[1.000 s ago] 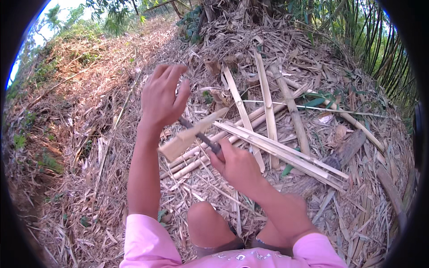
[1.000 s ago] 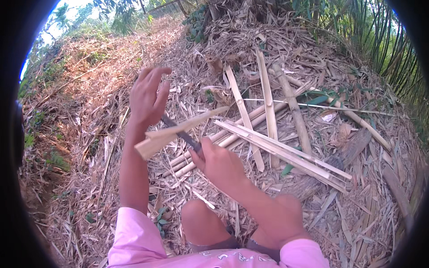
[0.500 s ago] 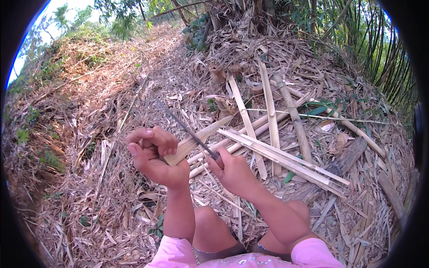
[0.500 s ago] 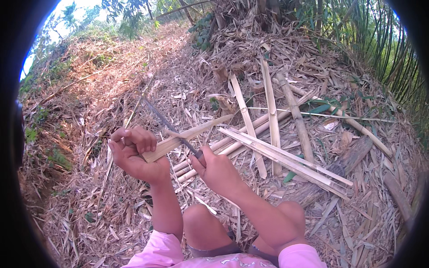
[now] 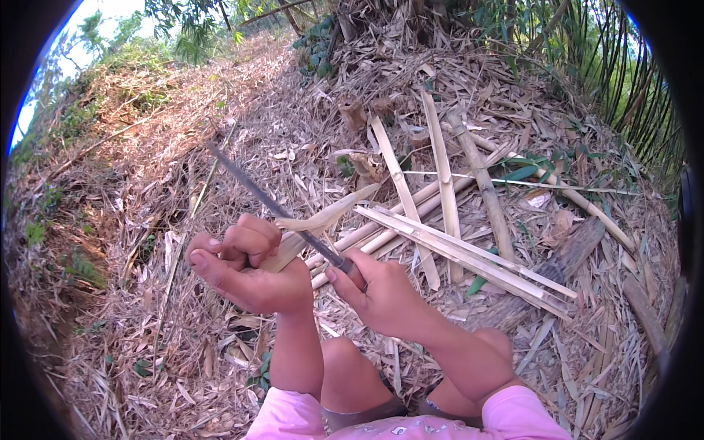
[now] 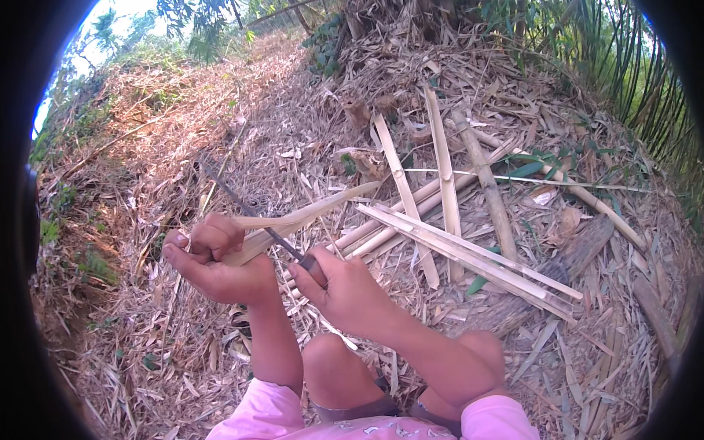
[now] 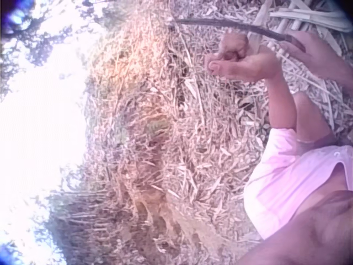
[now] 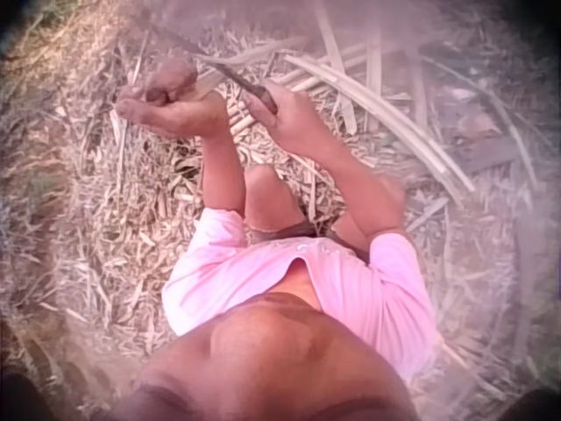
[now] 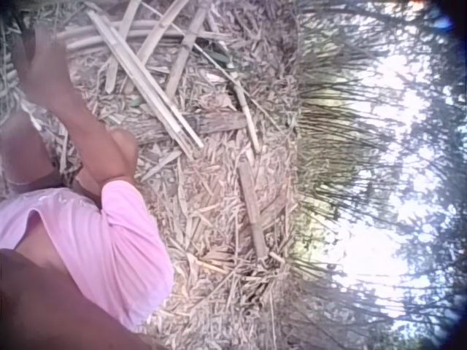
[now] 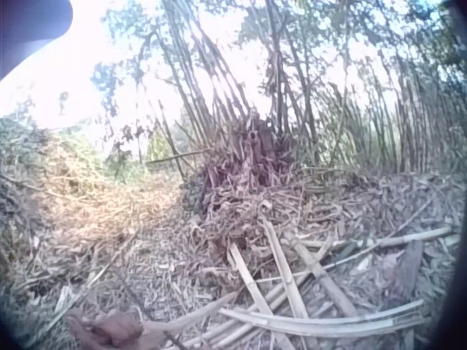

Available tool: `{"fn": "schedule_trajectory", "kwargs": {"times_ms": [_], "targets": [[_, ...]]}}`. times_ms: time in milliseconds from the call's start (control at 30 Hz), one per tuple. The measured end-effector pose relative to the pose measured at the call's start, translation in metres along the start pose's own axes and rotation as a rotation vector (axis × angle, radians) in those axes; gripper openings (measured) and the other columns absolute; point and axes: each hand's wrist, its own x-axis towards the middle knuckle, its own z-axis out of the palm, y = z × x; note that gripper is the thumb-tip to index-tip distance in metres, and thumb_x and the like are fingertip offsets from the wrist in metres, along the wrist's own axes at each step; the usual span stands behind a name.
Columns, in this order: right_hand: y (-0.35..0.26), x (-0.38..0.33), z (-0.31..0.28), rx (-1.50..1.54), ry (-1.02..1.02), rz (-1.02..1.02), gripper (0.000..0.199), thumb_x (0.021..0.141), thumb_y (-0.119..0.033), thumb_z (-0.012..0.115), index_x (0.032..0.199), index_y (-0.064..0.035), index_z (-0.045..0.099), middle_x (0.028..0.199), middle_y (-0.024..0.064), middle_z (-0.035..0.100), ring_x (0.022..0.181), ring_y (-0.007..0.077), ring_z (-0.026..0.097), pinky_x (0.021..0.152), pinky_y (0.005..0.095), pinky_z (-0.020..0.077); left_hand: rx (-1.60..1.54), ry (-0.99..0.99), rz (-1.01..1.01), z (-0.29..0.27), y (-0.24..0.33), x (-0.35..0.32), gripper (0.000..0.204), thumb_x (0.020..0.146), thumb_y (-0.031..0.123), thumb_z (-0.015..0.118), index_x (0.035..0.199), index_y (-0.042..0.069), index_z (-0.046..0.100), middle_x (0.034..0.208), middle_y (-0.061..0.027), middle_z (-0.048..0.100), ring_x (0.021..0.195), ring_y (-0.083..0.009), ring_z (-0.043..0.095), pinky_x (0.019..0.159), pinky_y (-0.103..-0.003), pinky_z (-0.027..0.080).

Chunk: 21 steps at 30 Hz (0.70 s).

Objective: The person scrapes and trims the edges of a thin bamboo strip using a machete, turning the strip over and handling it by hand while sitting on a ground covered in dry leaves.

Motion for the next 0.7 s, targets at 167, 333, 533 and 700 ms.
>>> {"fn": "schedule_trajectory", "kwargs": {"times_ms": [167, 333, 533, 700], "targets": [[0.001, -0.004, 0.007, -0.167, 0.098, -0.146, 0.025, 0.094, -0.026, 0.067, 0.099, -0.0037, 0.056, 0.061, 0.01, 0.063, 0.051, 0.0285, 0.065, 0.047, 0.0403, 0.0502, -0.005, 0.091, -0.002, 0.005, 0.001, 0.003, 0.032, 0.107, 0.043, 0.034, 0.097, 0.013, 0.037, 0.049, 0.001, 0.026, 0.045, -0.0087, 0.024, 0.046, -0.024, 0.021], [0.08, 0.023, 0.016, -0.411, 0.21, -0.122, 0.03, 0.096, -0.033, 0.063, 0.091, -0.0059, 0.051, 0.062, 0.0101, 0.065, 0.057, 0.0322, 0.067, 0.049, 0.0434, 0.0527, -0.002, -0.021, 0.047, 0.001, 0.0, 0.0, 0.03, 0.108, 0.04, 0.035, 0.097, 0.014, 0.046, 0.054, 0.0021, 0.025, 0.052, -0.0094, 0.025, 0.049, -0.025, 0.022], [0.057, 0.041, 0.0, 0.136, -0.142, 0.238, 0.043, 0.099, -0.046, 0.058, 0.093, -0.0037, 0.052, 0.06, 0.0034, 0.052, 0.044, 0.0203, 0.052, 0.044, 0.0368, 0.0445, -0.044, 0.067, -0.071, -0.015, -0.009, 0.029, 0.03, 0.108, 0.04, 0.029, 0.097, 0.015, 0.04, 0.053, 0.0024, 0.03, 0.049, -0.0092, 0.027, 0.044, -0.026, 0.022], [0.046, 0.037, 0.0, 0.13, -0.037, 0.213, 0.043, 0.101, -0.044, 0.055, 0.093, -0.0017, 0.054, 0.061, 0.006, 0.053, 0.044, 0.0215, 0.053, 0.044, 0.0352, 0.043, -0.038, 0.083, -0.027, -0.001, -0.016, 0.028, 0.027, 0.108, 0.036, 0.03, 0.097, 0.012, 0.035, 0.052, -0.0002, 0.03, 0.049, -0.0097, 0.027, 0.043, -0.025, 0.023]]}}
